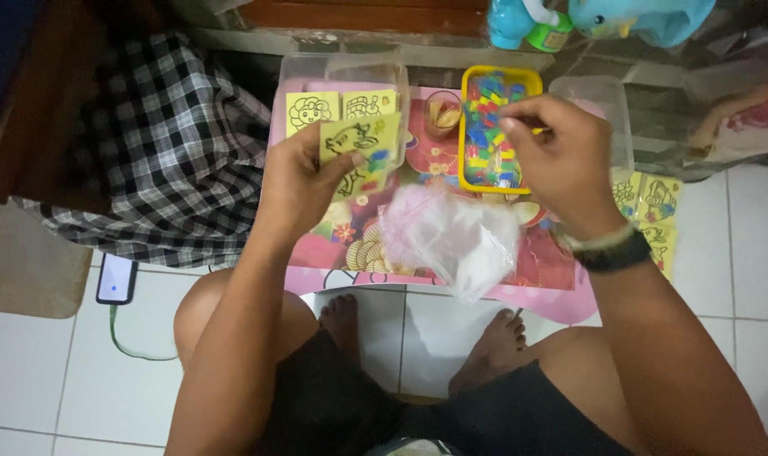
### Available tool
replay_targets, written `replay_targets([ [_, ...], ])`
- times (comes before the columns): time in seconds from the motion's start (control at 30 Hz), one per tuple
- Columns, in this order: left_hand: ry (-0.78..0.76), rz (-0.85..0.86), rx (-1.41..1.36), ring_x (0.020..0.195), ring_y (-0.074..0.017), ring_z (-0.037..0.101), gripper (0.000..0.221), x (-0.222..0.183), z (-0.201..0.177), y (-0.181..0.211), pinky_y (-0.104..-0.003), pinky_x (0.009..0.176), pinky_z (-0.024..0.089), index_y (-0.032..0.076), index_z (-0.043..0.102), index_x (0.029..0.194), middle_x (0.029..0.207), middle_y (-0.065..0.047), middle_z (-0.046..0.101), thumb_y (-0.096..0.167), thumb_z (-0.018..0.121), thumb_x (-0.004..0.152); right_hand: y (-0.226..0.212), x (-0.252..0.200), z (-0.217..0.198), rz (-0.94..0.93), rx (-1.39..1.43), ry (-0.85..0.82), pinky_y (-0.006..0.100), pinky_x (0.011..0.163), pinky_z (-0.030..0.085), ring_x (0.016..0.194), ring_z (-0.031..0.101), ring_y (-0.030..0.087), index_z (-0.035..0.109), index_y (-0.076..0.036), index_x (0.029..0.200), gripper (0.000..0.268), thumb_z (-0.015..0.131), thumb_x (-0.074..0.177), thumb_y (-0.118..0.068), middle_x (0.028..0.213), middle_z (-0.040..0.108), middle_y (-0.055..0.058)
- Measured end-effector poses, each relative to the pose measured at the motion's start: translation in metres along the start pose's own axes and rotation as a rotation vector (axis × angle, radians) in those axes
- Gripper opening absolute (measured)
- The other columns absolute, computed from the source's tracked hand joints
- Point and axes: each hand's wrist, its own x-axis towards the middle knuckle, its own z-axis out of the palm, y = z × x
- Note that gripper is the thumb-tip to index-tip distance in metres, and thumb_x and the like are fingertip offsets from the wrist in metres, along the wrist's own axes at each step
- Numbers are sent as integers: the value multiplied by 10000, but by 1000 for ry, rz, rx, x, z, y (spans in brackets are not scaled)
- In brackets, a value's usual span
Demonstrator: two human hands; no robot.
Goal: A person is sitting on the floor packing yellow cards and small colorful plastic pieces into small plastic bags at a low table.
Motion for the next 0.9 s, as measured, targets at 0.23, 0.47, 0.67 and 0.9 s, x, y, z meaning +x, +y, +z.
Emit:
replay_targets([
  [0.23, 50, 2, -52, 524, -77, 461, 95, -1, -12, 10, -236, 477, 394, 16, 693, 942, 677, 0, 621, 7, 769, 886, 103, 58, 83, -125, -423, -148, 429, 894, 493, 979, 612, 335, 808, -98, 880, 96, 807, 792, -60, 1045, 647, 181],
  [0.47, 34, -11, -21, 859, -387, 757, 197, 1, -21, 3, -429, 760, 560, 94, 739, 1013, 828, -126, 779, 93, 810, 829, 131, 89, 126, 308, -826, -363, 482, 981, 417, 1203, 477, 427, 822, -327, 907, 138, 833, 770, -321, 1215, 564, 147],
  [0.67, 25, -13, -23, 839, -377, 761, 194, 2, -34, 5, -409, 752, 569, 136, 741, 1009, 813, -100, 776, 82, 779, 826, 111, 79, 128, 256, -820, -307, 494, 988, 328, 1245, 422, 400, 828, -269, 883, 61, 808, 832, -296, 1251, 581, 143],
  [0.9, 37, 13, -36, 812, -403, 745, 180, 2, -38, 3, -417, 722, 558, 128, 729, 1001, 789, -118, 760, 93, 785, 833, 120, 77, 106, 202, -687, -227, 555, 1045, 310, 1286, 390, 399, 809, -217, 984, 106, 768, 917, -289, 1327, 563, 126],
])
